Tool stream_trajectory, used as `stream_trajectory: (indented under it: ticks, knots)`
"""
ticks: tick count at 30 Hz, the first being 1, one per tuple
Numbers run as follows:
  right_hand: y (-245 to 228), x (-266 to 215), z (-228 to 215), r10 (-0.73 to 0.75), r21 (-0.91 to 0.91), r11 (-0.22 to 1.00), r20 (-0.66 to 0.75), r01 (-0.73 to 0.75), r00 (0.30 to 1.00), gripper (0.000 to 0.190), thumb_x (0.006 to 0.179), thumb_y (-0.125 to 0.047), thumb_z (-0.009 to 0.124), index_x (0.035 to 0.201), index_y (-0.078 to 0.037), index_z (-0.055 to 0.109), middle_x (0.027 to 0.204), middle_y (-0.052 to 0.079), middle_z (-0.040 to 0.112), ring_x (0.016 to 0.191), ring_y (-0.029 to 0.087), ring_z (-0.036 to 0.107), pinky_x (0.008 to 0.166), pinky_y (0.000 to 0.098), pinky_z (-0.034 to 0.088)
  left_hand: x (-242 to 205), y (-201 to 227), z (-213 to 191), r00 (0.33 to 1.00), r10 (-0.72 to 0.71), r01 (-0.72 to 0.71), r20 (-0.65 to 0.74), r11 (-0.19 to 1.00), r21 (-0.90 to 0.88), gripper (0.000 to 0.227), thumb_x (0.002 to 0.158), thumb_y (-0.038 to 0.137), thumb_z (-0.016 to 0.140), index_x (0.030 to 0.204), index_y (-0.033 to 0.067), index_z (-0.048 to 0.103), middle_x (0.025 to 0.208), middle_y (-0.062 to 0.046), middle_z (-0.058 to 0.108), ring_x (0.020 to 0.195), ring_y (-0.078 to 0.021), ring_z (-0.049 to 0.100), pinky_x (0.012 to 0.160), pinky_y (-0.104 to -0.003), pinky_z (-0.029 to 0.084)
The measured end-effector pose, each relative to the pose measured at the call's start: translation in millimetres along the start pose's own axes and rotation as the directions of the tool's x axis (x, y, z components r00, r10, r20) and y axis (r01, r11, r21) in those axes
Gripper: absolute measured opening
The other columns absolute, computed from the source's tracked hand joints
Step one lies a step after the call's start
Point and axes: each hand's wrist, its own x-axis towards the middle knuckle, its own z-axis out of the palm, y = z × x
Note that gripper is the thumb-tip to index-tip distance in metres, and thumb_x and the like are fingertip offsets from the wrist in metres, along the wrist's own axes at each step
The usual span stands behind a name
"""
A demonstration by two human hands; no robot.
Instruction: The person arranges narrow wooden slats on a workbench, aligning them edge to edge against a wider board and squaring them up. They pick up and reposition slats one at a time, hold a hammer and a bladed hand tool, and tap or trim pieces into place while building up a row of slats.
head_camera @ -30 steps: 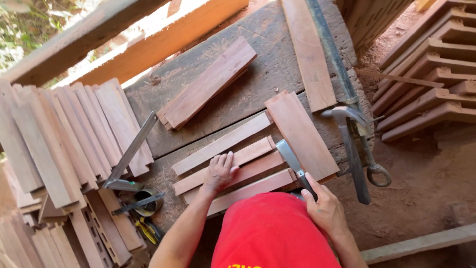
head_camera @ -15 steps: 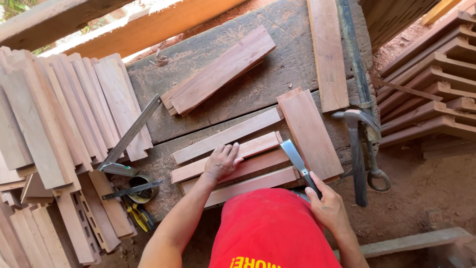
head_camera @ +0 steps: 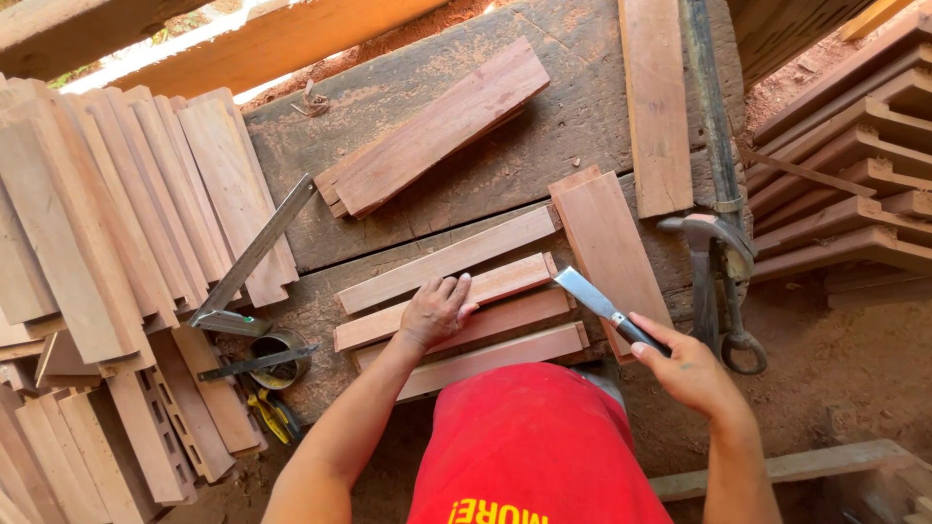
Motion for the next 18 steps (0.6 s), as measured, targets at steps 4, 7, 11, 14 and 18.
stream_trajectory:
  ticks: [4,7,11,14,18]
  knots:
    - [0,16,-7,-0.019,-0.033,0.999,0.046,0.021,0.999,0.048,0.086,-0.028,0.073,0.133,-0.036,0.072,0.120,0.028,0.074,0.116,0.045,0.068,0.091,0.0536,0.056,-1,0,1,1.000,-0.005,0.005,0.007,1.000,-0.007,0.058,0.106,0.047,0.033,0.130,0.0041,0.063,0.099,-0.013,0.058,0.084,-0.0317,0.062,0.070,-0.040,0.055]
    - [-2,19,-10,-0.024,-0.062,0.998,0.058,0.027,0.998,0.048,0.086,-0.028,0.073,0.134,-0.035,0.072,0.121,0.029,0.073,0.116,0.046,0.067,0.092,0.0544,0.055,2,0,-1,1.000,-0.004,0.005,0.006,1.000,-0.010,0.058,0.106,0.046,0.032,0.129,0.0035,0.064,0.098,-0.013,0.058,0.083,-0.0319,0.062,0.069,-0.040,0.054]
    - [-20,2,-12,-0.012,-0.079,0.997,0.078,0.018,0.997,0.048,0.088,-0.030,0.071,0.135,-0.037,0.071,0.122,0.024,0.074,0.116,0.045,0.068,0.096,0.0530,0.056,3,1,-4,1.000,0.002,-0.002,-0.002,1.000,-0.022,0.058,0.106,0.046,0.032,0.128,0.0027,0.064,0.097,-0.014,0.057,0.080,-0.0325,0.061,0.067,-0.041,0.053]
    - [-4,4,1,-0.036,-0.081,0.996,0.050,0.040,0.998,0.050,0.087,-0.032,0.071,0.136,-0.040,0.069,0.120,0.020,0.075,0.115,0.041,0.068,0.095,0.0514,0.057,3,1,-3,1.000,0.013,-0.013,-0.007,1.000,-0.020,0.058,0.106,0.046,0.035,0.128,0.0024,0.065,0.098,-0.014,0.058,0.080,-0.0319,0.061,0.067,-0.040,0.053]
    - [7,-7,29,-0.045,-0.026,0.999,-0.007,0.045,0.999,0.051,0.086,-0.027,0.073,0.136,-0.036,0.070,0.118,0.017,0.077,0.113,0.037,0.070,0.093,0.0505,0.058,9,2,-14,1.000,0.029,-0.029,-0.007,0.999,-0.032,0.058,0.105,0.046,0.035,0.127,0.0021,0.065,0.097,-0.014,0.059,0.079,-0.0318,0.061,0.067,-0.040,0.053]
